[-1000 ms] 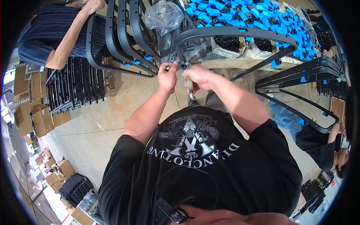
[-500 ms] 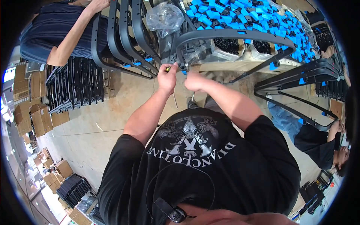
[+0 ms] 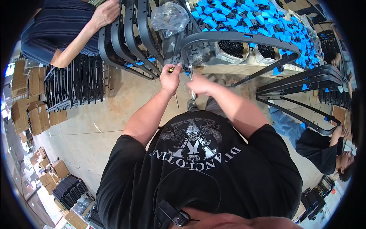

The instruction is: Assembling plastic caps onto metal chair frame components at a warehouse workbench.

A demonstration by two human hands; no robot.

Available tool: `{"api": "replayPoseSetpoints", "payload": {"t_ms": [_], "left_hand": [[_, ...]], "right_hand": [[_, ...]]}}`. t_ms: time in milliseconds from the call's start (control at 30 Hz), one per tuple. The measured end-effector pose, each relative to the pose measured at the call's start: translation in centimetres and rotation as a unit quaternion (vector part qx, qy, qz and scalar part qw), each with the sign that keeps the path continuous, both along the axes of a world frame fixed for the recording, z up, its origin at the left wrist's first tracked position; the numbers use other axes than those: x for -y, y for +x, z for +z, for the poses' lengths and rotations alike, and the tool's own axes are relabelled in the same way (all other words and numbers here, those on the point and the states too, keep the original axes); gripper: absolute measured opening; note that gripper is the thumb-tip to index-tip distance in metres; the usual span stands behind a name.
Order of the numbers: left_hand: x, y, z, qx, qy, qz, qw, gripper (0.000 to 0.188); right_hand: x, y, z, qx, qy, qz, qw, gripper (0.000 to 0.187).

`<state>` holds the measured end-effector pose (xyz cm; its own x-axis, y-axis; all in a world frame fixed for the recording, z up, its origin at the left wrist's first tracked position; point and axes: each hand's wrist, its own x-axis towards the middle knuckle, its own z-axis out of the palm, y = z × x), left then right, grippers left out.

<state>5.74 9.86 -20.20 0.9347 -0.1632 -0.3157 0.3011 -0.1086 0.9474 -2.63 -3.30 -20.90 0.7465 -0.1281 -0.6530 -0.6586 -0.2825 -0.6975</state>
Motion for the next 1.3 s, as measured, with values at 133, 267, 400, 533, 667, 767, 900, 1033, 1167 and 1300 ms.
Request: {"api": "replayPoseSetpoints", "payload": {"t_ms": [133, 267, 400, 533, 667, 767, 900, 1033, 1167, 1300], "left_hand": [[-1.1, -0.1, 0.1, -0.017, 0.017, 0.017, 1.000, 0.020], [-1.1, -0.2, 0.0, -0.020, -0.005, 0.012, 1.000, 0.019], [-0.4, -0.3, 0.2, -0.017, 0.027, 0.002, 0.999, 0.020], [-1.1, -0.6, -0.3, 0.025, -0.009, 0.027, 0.999, 0.021], [-1.1, 0.1, -0.4, -0.021, 0.021, 0.004, 1.000, 0.020], [-0.4, 0.4, 1.1, -0.061, 0.027, 0.007, 0.998, 0.019], [-1.4, -0.2, 0.6, -0.079, -0.006, 0.001, 0.997, 0.021], [-1.6, -1.1, 1.5, -0.041, 0.001, 0.028, 0.999, 0.055], [-3.4, -2.5, -0.5, 0.048, 0.099, 0.046, 0.993, 0.062], [-2.8, -3.7, -1.0, -0.023, 0.249, -0.074, 0.965, 0.037]], "right_hand": [[-0.5, 0.9, 3.9, 0.033, -0.070, 0.024, 0.997, 0.028], [-0.1, 0.7, 5.5, -0.058, 0.156, -0.019, 0.986, 0.028], [-0.8, -0.4, -2.4, 0.170, -0.282, 0.034, 0.944, 0.037], [-0.8, 0.9, 6.1, -0.056, 0.008, 0.044, 0.997, 0.042], [-0.6, 0.0, 5.2, -0.034, 0.029, 0.018, 0.999, 0.047], [-0.5, 0.2, 2.7, 0.023, -0.127, 0.078, 0.989, 0.055], [-0.3, -0.8, 1.3, 0.024, 0.026, 0.042, 0.999, 0.079], [-1.0, -4.2, 1.2, 0.063, 0.001, 0.061, 0.996, 0.093], [-1.7, -2.6, 1.1, 0.059, -0.092, 0.099, 0.989, 0.093], [-1.6, -2.3, 2.8, 0.030, -0.098, 0.108, 0.989, 0.094]]}}
